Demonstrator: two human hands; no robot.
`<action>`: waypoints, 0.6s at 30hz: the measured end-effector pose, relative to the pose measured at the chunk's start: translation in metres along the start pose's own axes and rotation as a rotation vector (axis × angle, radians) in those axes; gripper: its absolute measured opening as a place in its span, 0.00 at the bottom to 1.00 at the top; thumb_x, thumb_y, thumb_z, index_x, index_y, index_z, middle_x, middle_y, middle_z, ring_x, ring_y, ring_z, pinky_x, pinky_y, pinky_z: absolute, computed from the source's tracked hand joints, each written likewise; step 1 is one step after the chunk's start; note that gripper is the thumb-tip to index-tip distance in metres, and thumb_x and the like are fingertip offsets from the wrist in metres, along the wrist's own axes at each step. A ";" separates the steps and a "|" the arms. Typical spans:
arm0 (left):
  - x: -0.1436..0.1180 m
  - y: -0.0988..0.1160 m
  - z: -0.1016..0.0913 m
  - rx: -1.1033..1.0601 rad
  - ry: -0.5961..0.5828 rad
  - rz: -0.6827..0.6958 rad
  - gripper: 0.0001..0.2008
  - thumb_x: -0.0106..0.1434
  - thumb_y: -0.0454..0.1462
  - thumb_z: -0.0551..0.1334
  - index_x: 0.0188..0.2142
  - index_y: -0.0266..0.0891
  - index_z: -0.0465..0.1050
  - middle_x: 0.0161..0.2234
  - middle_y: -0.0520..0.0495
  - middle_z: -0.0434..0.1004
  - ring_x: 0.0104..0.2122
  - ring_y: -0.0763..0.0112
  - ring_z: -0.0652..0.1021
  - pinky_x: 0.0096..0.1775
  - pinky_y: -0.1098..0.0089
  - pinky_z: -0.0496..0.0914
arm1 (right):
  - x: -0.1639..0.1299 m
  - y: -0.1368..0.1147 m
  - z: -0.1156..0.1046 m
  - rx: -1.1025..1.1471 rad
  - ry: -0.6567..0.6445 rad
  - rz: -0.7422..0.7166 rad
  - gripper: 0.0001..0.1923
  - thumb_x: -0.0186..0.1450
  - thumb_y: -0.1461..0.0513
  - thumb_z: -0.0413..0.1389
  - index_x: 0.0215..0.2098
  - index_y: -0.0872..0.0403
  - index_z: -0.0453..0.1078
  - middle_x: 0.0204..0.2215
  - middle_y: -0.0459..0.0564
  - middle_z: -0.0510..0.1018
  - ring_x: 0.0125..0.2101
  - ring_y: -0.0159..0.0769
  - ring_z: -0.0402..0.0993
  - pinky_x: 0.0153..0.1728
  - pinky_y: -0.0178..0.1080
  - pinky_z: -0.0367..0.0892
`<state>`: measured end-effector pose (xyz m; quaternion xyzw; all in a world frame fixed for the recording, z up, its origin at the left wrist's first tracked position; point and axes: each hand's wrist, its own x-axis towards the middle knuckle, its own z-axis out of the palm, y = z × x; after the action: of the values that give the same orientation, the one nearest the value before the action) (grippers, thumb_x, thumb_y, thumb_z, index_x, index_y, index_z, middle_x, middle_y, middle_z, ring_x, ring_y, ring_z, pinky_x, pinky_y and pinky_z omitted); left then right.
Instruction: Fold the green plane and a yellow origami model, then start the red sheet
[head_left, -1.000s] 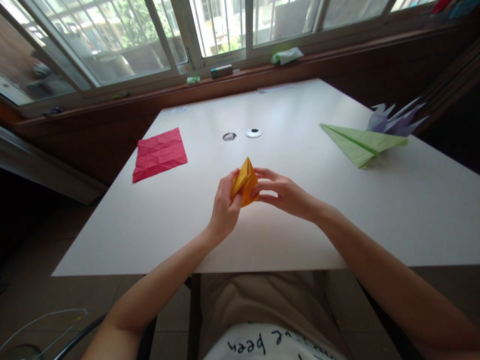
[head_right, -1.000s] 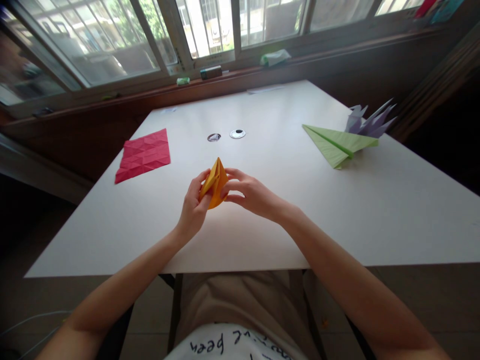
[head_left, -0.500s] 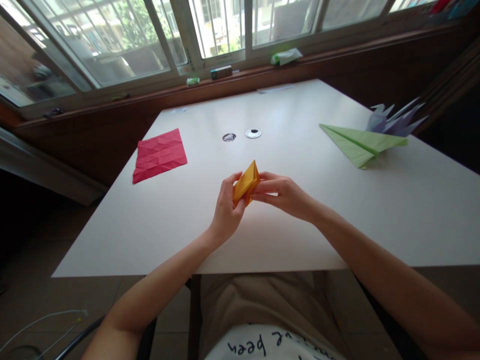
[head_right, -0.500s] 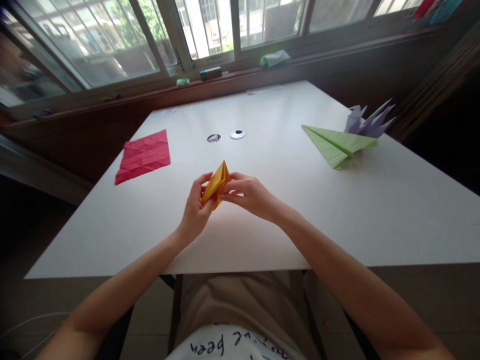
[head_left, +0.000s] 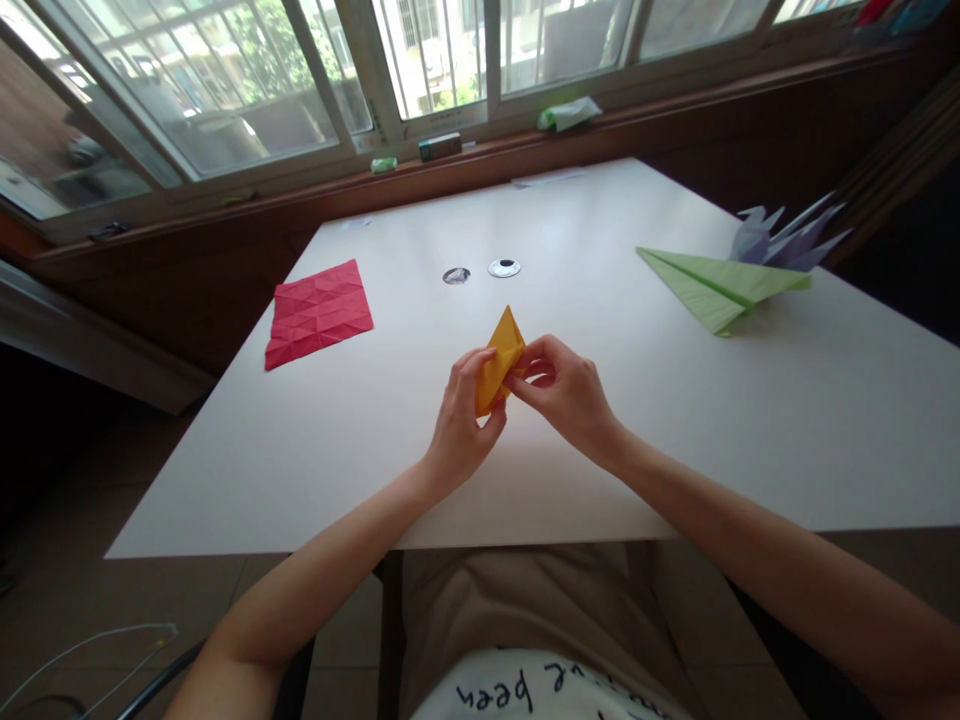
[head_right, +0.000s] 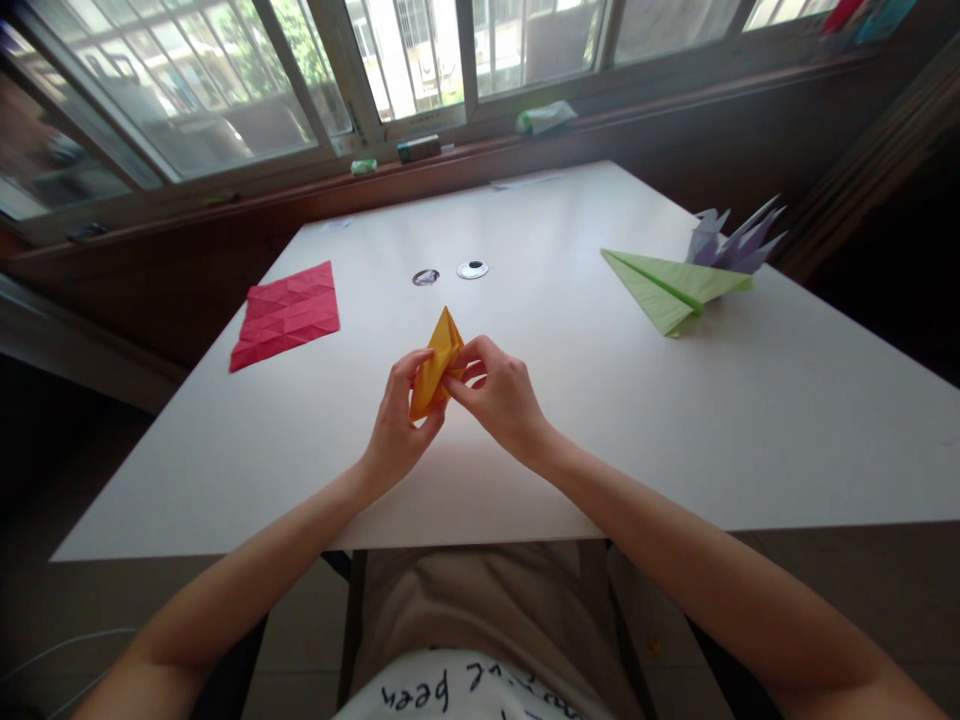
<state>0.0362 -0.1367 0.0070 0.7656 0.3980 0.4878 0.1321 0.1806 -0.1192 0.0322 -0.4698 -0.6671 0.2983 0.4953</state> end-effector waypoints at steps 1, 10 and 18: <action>0.000 0.000 0.000 0.007 -0.016 0.023 0.28 0.58 0.27 0.55 0.56 0.45 0.52 0.53 0.41 0.61 0.55 0.62 0.65 0.54 0.58 0.64 | 0.000 0.000 0.000 -0.004 0.019 0.004 0.11 0.54 0.58 0.61 0.28 0.53 0.63 0.27 0.45 0.75 0.27 0.35 0.75 0.25 0.37 0.72; 0.001 -0.005 0.001 0.025 -0.020 0.061 0.28 0.63 0.29 0.52 0.60 0.46 0.50 0.56 0.39 0.58 0.57 0.62 0.64 0.53 0.60 0.66 | 0.000 0.002 0.002 0.330 -0.110 0.136 0.16 0.53 0.58 0.62 0.35 0.53 0.61 0.33 0.47 0.75 0.31 0.35 0.76 0.31 0.39 0.73; 0.000 -0.006 0.001 0.000 -0.067 0.061 0.28 0.63 0.29 0.52 0.61 0.48 0.48 0.57 0.39 0.56 0.57 0.61 0.63 0.52 0.59 0.67 | 0.001 0.005 0.001 0.429 -0.123 0.242 0.22 0.52 0.59 0.61 0.41 0.53 0.59 0.26 0.42 0.74 0.25 0.31 0.72 0.26 0.36 0.69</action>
<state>0.0340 -0.1332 0.0032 0.7933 0.3698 0.4657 0.1304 0.1811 -0.1161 0.0281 -0.4113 -0.5562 0.5183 0.5028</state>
